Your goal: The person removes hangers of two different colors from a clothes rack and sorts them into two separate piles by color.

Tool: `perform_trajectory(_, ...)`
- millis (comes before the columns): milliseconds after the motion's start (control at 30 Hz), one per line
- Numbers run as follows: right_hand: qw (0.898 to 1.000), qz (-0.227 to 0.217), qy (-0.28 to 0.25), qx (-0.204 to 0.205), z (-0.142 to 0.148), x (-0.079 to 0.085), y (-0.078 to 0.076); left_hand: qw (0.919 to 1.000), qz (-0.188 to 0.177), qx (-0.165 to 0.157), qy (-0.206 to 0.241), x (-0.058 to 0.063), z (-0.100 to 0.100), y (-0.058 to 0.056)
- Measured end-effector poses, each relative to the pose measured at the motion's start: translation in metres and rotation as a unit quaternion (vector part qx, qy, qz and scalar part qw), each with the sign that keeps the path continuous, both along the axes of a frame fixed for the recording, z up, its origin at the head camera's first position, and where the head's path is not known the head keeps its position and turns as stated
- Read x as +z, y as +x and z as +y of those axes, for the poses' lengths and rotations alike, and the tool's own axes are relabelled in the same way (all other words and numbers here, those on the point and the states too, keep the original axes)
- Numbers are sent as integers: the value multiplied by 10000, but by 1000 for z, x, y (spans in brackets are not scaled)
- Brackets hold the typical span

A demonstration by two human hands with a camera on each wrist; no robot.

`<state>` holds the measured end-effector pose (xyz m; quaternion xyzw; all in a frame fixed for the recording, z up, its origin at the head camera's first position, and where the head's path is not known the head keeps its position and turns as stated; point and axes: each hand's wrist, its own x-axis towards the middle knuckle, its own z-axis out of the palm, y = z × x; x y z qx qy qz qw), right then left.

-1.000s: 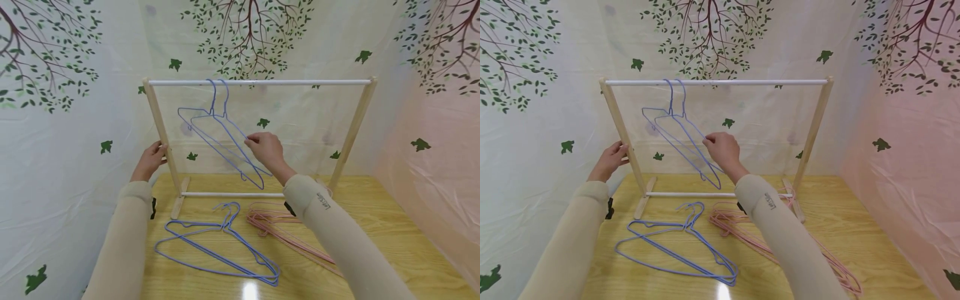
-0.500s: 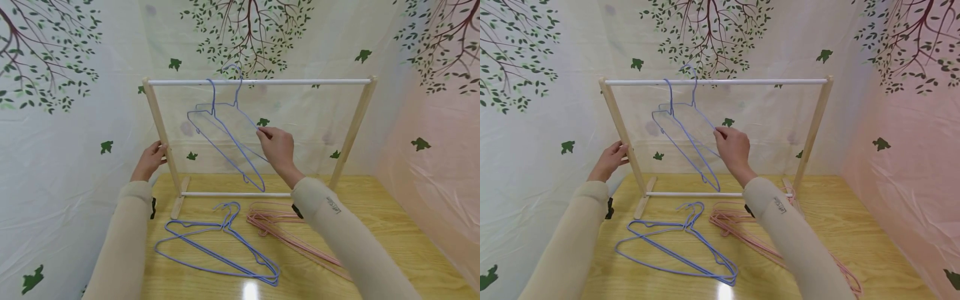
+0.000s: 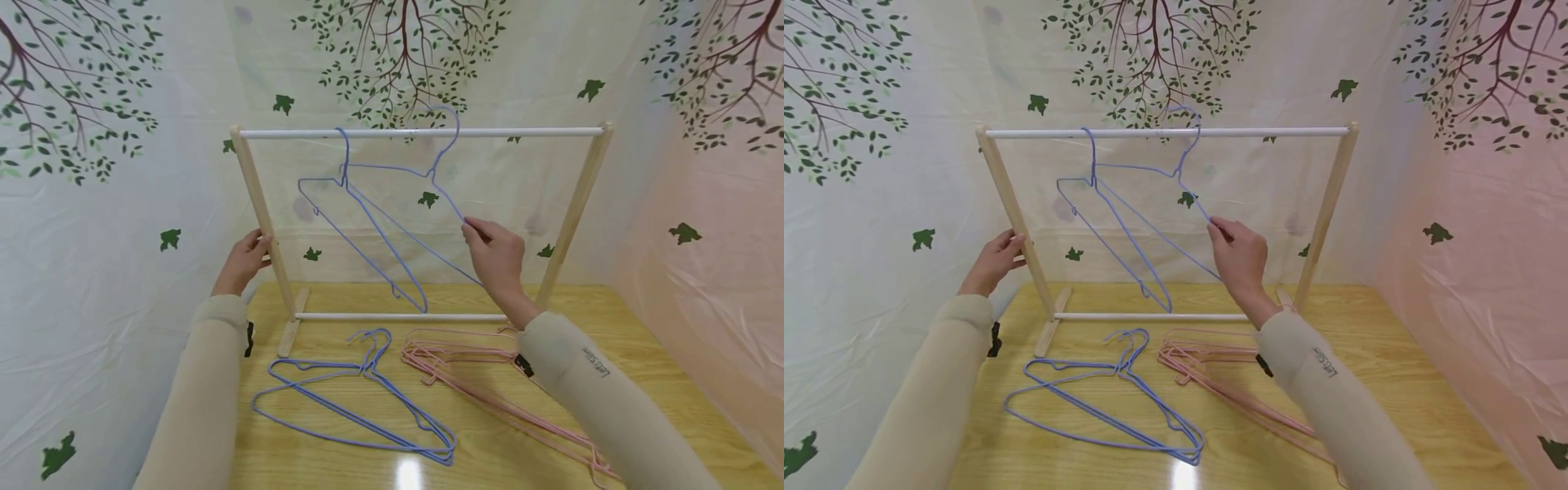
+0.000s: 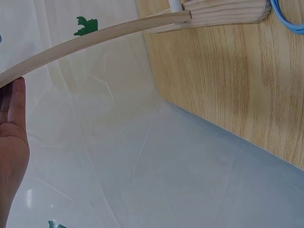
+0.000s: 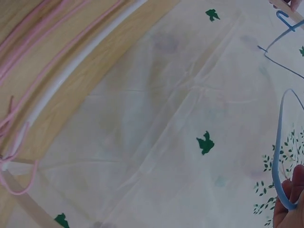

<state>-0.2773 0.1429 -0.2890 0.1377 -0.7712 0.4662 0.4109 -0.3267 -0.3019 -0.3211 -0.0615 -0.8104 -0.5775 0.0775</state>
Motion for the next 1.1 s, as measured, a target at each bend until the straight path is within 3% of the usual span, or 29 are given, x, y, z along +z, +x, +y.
perform_trajectory(333, 9997, 5, -61, -216, 38, -35, 16, 10000, 39, 58, -62, -6, -3, -5)
perform_trajectory(600, 9995, 190, 46, -231, 65, -58, 38, 10000, -61, 12, 51, 7, 4, 6)
perform_trajectory(767, 9991, 316, -83, -253, 76, -55, 56, 10000, -70, -2, 69, 10, 6, 13)
perform_trajectory(967, 9986, 218, -420, -214, 87, -43, 82, 10000, -27, 75, -20, -4, -3, -1)
perform_trajectory(1100, 9977, 214, -649, -2, 92, -33, 103, 9999, 31, 87, -94, -6, -4, -7)
